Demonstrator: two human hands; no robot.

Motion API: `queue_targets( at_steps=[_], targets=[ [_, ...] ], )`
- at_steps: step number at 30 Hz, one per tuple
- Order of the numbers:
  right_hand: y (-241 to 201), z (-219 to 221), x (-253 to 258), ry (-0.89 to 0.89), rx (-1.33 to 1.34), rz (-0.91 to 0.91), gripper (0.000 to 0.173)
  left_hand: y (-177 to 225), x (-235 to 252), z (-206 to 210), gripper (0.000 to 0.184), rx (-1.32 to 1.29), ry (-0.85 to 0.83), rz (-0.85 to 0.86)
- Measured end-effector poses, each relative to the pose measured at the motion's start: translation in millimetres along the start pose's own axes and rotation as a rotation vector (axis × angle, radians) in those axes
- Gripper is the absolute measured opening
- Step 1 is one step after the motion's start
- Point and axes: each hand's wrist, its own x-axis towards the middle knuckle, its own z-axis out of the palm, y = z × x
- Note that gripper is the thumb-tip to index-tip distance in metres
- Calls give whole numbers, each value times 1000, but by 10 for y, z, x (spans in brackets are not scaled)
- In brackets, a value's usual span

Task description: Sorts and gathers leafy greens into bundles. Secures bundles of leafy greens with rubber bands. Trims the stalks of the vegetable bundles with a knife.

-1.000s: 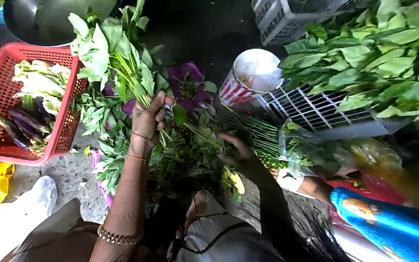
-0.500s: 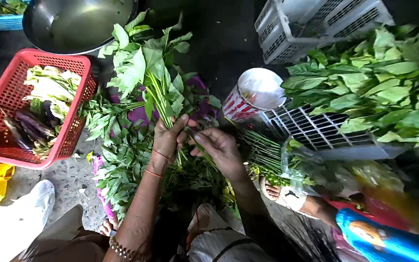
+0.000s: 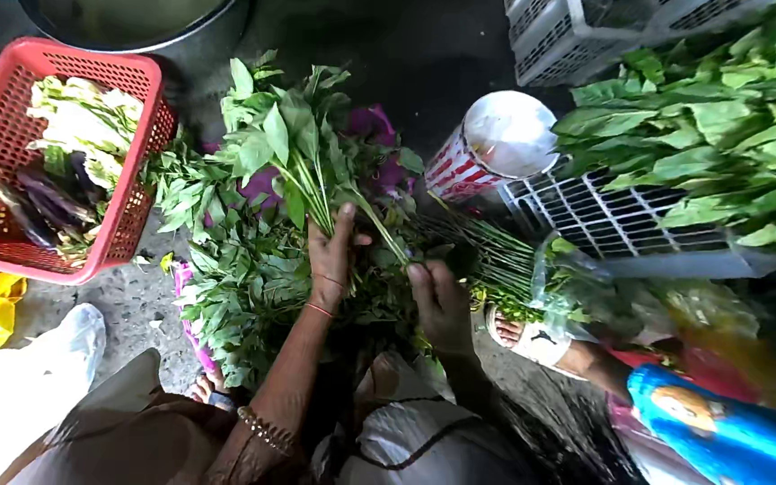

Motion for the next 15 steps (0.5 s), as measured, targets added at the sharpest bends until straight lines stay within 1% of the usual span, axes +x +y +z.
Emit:
queue_targets(
  at_steps=[1,2,3,4,7,8,10,11,12,13,14,15],
  targets=[
    [19,83,29,-4,7,80,45,-129,-43,43,48,-13,66,-44],
    [29,170,59,-42,24,189,46,-258,-98,84,52,-34,91,-81],
    [37,250,72,-85,37,274,45,-382,-161,131,52,-51,110,-116],
    [45,320,63,-124,49,315,42,-481,-211,171,50,-63,124,-149],
    [31,434,-44,-222,80,296,38,-583,-220,164,47,-108,97,-211],
    [29,437,-92,-247,99,318,38,-566,-203,146,43,-113,107,-231],
    [115,421,-161,-228,103,371,38,-496,-164,120,31,-87,125,-243],
    [190,376,-179,-204,33,383,38,-460,-144,106,28,-77,122,-229],
    [281,298,-193,-213,-107,382,38,-419,-134,83,29,-63,101,-205],
    [367,199,-197,-270,-288,387,40,-374,-123,56,32,-32,74,-162],
    [396,84,-179,-378,-434,436,51,-318,-117,32,39,18,49,-117],
    [432,-5,-163,-457,-512,480,64,-255,-116,15,47,70,26,-82]
  ],
)
